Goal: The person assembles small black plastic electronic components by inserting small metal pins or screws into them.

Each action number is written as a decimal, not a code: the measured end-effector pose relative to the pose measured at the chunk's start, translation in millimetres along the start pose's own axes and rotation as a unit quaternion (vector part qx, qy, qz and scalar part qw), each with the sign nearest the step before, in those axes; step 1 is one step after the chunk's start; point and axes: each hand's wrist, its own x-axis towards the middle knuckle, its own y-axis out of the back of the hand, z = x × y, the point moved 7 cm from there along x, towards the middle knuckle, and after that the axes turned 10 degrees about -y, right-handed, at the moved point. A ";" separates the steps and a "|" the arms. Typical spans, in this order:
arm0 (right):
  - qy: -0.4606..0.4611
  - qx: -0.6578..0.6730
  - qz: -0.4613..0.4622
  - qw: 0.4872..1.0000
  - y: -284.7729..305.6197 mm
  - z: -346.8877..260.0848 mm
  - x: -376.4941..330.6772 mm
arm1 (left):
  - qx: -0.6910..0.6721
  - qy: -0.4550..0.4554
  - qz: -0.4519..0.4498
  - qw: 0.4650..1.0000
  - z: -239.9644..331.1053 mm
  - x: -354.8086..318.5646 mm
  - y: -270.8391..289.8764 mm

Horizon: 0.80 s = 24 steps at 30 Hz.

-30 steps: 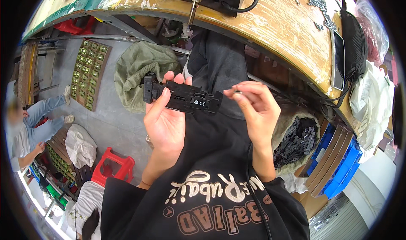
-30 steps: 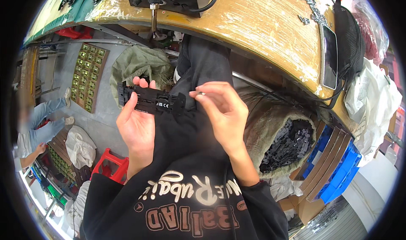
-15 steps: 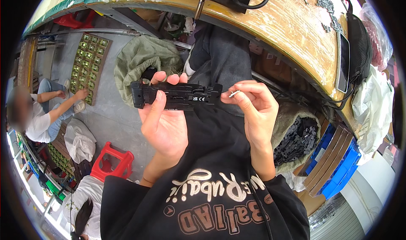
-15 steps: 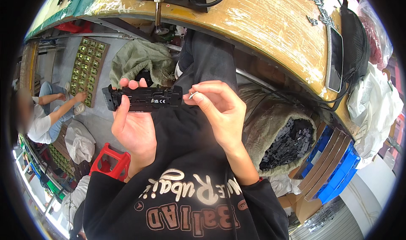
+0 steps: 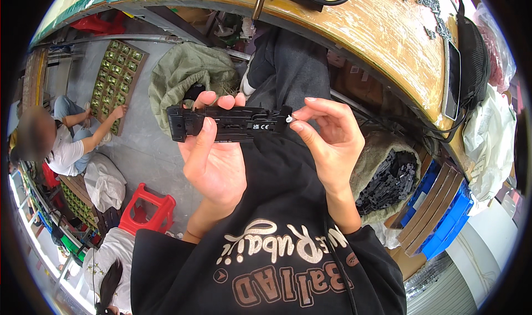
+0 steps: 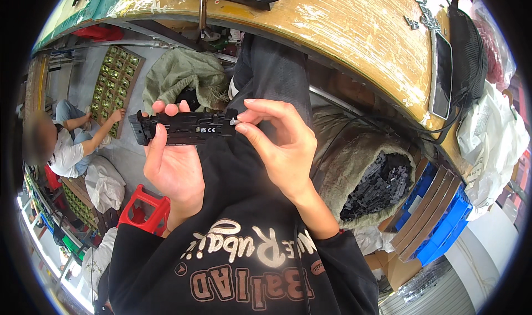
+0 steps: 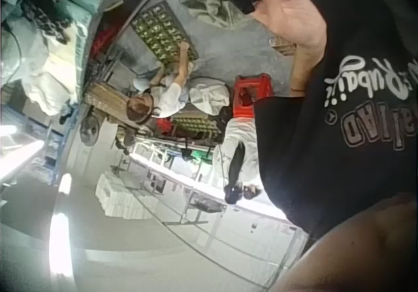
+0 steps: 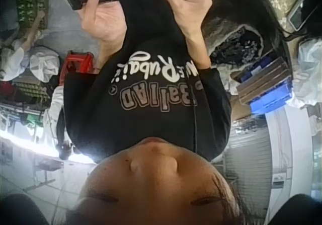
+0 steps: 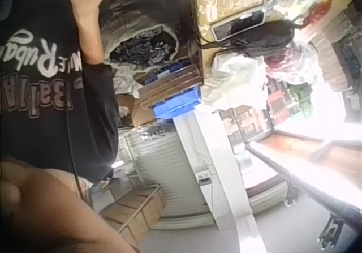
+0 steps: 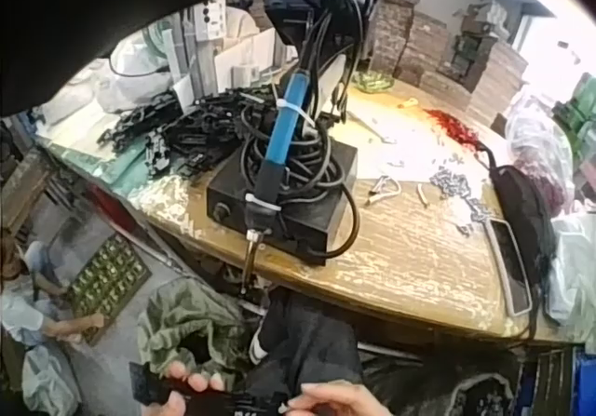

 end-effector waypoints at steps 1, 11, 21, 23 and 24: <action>0.016 -0.020 0.002 1.000 -0.3 -1.1 -0.1 | 0.000 0.001 0.000 1.000 -0.8 -0.5 0.3; 0.167 -0.208 -0.001 0.964 -6.3 -18.1 -2.1 | 0.001 -0.021 -0.039 0.999 0.1 -5.2 -4.0; 0.212 -0.290 -0.039 0.933 -12.1 -26.2 -5.7 | 0.007 -0.011 -0.065 0.998 -1.4 -3.7 -2.0; 0.194 -0.297 -0.049 0.934 -12.5 -26.8 -5.7 | 0.009 -0.009 -0.078 0.997 -0.3 -3.0 -3.3; 0.193 -0.297 -0.049 0.934 -13.0 -27.6 -5.6 | 0.011 -0.008 -0.092 0.996 0.0 -3.0 -5.3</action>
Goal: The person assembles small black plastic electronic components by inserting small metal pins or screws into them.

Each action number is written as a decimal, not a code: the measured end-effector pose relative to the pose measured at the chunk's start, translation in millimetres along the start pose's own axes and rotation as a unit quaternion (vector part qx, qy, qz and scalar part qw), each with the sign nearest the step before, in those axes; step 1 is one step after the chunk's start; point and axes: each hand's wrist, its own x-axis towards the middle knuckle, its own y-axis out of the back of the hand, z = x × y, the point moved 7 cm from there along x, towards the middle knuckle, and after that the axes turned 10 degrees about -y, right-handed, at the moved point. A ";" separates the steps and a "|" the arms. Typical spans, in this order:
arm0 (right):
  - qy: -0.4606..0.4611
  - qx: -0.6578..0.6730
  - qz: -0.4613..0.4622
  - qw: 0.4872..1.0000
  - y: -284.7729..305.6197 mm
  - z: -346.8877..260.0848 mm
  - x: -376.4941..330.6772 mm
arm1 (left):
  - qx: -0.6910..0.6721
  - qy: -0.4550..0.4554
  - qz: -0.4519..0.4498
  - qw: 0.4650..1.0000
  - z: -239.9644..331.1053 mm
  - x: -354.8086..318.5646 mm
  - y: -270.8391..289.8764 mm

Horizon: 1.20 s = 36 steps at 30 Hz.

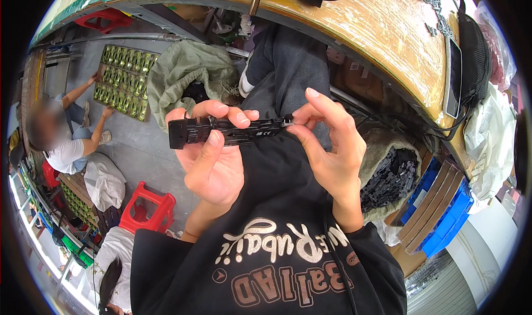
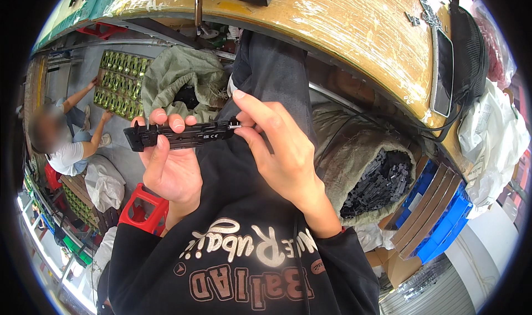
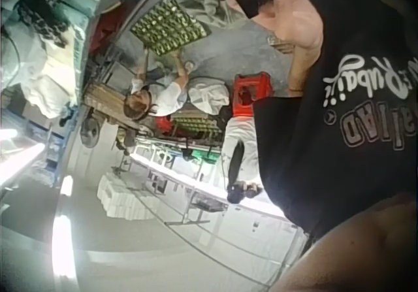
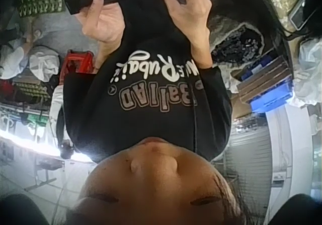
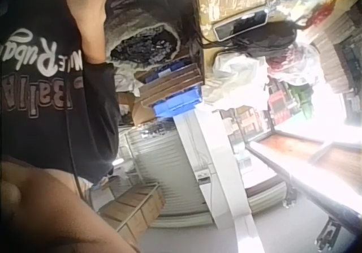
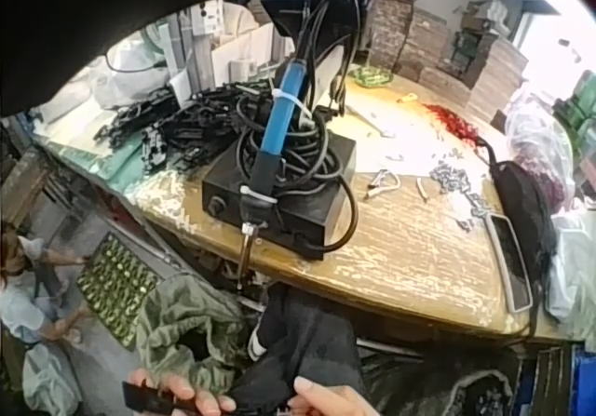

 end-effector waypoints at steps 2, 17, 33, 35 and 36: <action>-0.035 0.053 0.019 0.998 3.5 3.3 1.3 | -0.005 0.003 -0.004 1.000 -0.3 0.6 -1.5; -0.146 0.019 -0.064 0.987 -2.5 2.9 3.6 | -0.028 0.025 -0.074 0.997 -2.2 3.7 -5.4; 0.163 -0.084 -0.078 0.980 -12.6 -7.5 14.4 | 0.027 0.485 -0.113 0.867 -54.9 -21.8 33.9; 0.168 -0.073 -0.095 0.978 -24.3 -3.8 18.5 | -0.035 0.473 -0.114 0.873 -57.3 -16.5 24.2; 0.165 -0.068 -0.094 0.980 -27.5 -1.6 21.9 | -0.054 0.482 -0.109 0.868 -52.3 -9.7 19.3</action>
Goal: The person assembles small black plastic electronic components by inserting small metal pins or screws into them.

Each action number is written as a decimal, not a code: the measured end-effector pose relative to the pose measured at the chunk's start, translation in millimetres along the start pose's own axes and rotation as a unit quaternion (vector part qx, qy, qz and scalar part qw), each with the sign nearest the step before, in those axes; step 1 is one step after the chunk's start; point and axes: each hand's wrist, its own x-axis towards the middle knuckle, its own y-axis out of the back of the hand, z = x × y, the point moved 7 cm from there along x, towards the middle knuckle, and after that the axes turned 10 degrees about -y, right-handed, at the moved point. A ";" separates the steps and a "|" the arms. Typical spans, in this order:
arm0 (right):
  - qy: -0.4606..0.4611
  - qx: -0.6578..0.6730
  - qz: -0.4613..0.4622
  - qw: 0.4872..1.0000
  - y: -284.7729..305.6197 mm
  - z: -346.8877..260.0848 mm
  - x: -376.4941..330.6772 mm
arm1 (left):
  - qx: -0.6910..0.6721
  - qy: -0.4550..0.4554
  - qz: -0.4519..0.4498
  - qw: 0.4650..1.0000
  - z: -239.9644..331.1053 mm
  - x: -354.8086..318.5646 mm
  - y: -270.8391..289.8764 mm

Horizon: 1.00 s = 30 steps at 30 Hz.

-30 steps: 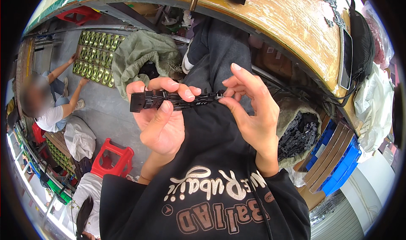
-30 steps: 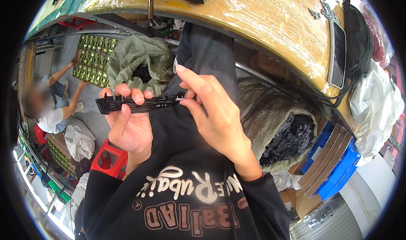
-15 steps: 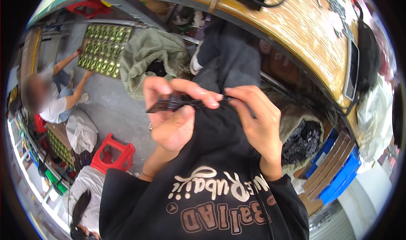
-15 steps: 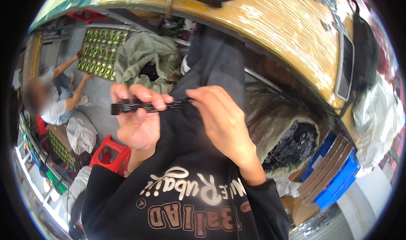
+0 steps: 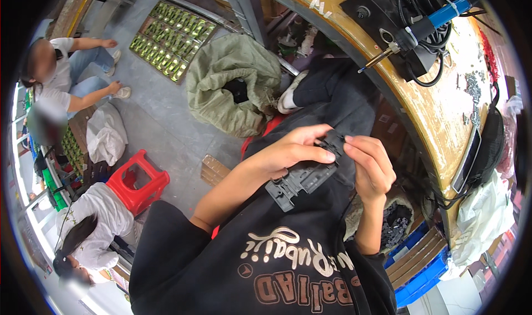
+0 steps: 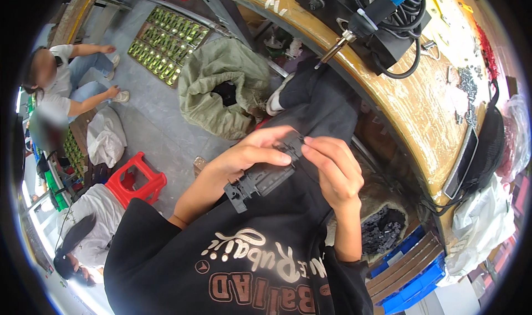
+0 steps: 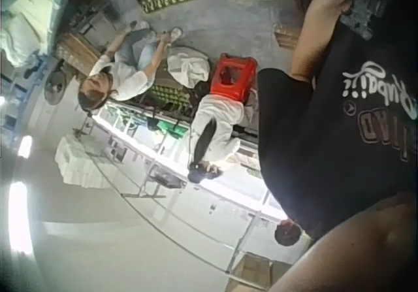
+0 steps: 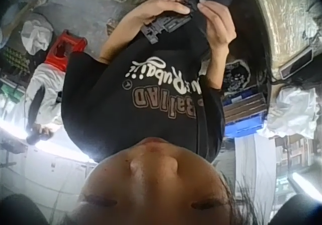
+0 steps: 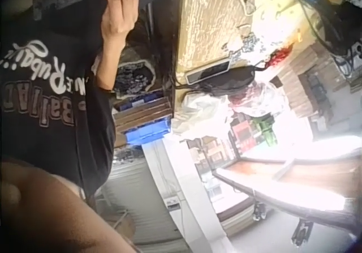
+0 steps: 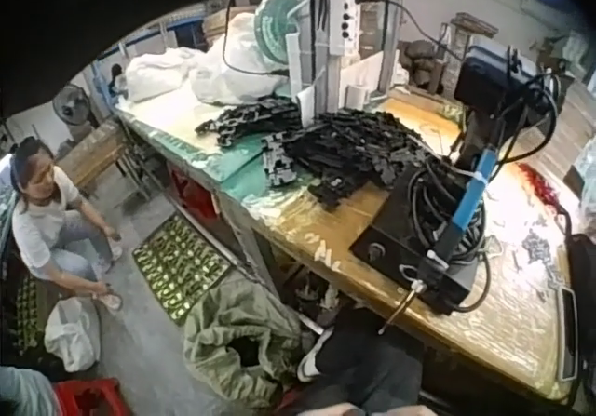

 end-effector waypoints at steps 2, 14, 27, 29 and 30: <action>-0.045 0.025 0.008 0.999 -6.5 10.4 6.6 | 0.073 -0.066 0.018 0.995 4.9 7.0 11.2; -0.509 0.474 -0.032 0.718 -63.1 53.6 -11.6 | 0.247 -0.253 0.142 0.925 56.9 39.6 20.8; -0.502 0.453 0.003 0.737 -51.1 51.2 0.9 | 0.248 -0.254 0.130 0.926 65.6 47.0 9.3; -0.501 0.451 0.002 0.739 -50.2 49.9 2.4 | 0.256 -0.254 0.133 0.923 67.8 46.1 7.2; -0.498 0.452 0.001 0.740 -50.0 49.0 3.3 | 0.249 -0.256 0.132 0.925 68.6 45.8 6.0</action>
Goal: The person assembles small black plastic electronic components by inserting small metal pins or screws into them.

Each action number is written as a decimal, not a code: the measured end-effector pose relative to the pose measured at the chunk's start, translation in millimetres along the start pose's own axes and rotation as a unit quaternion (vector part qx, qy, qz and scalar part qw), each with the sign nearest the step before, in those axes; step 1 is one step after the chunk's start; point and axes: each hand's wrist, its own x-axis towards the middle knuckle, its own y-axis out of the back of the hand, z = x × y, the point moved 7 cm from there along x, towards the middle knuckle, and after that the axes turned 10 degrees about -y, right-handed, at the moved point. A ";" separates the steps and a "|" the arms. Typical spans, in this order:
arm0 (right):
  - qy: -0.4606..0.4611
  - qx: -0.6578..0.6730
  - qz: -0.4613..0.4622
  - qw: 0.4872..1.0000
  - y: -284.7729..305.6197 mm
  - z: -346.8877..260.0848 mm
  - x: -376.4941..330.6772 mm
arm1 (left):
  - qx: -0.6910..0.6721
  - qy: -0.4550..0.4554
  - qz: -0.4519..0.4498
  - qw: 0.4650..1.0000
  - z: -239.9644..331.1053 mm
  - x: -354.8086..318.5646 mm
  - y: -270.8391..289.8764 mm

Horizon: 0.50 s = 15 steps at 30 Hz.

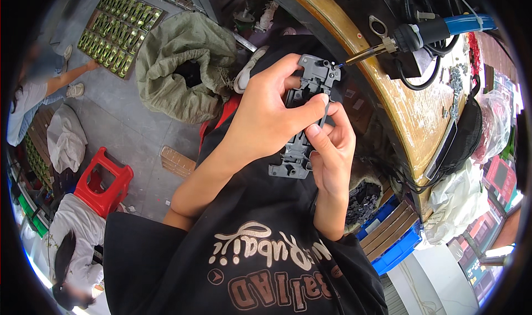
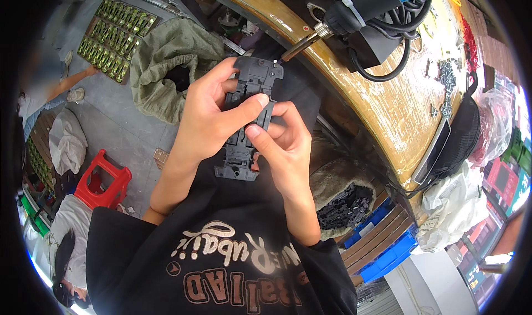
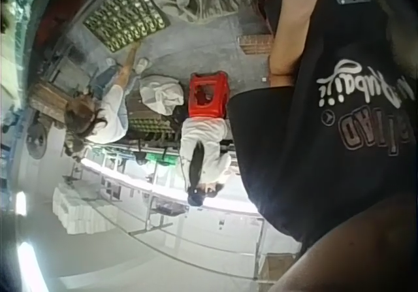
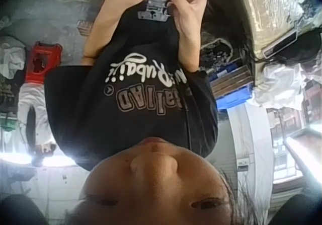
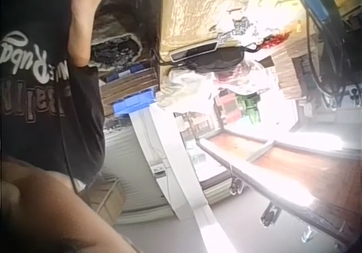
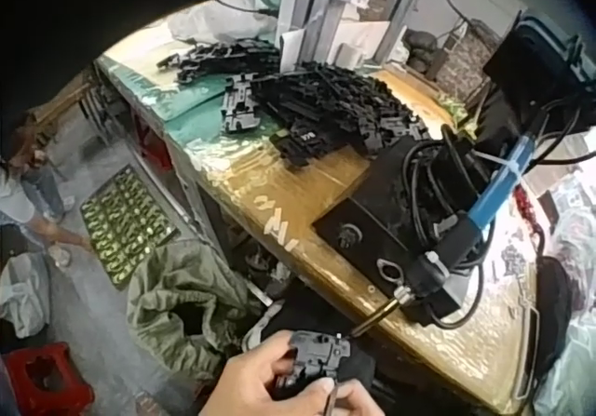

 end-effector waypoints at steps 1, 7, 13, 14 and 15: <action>0.003 0.000 -0.003 1.000 -0.4 -0.7 -0.2 | -0.007 -0.001 0.002 1.000 1.3 0.2 -0.4; 0.020 0.015 0.014 1.000 -1.0 -1.5 1.3 | 0.027 -0.017 -0.007 0.999 4.3 1.8 -1.2; -0.016 0.021 0.000 1.000 2.1 5.7 7.3 | 0.030 -0.034 -0.005 0.999 -7.2 4.9 4.7; -0.015 0.021 0.000 1.000 2.3 5.4 8.2 | 0.030 -0.035 -0.006 0.999 -6.7 5.6 4.6; -0.012 0.019 -0.001 1.000 2.6 5.3 8.1 | 0.035 -0.023 -0.004 0.999 -7.4 5.1 5.0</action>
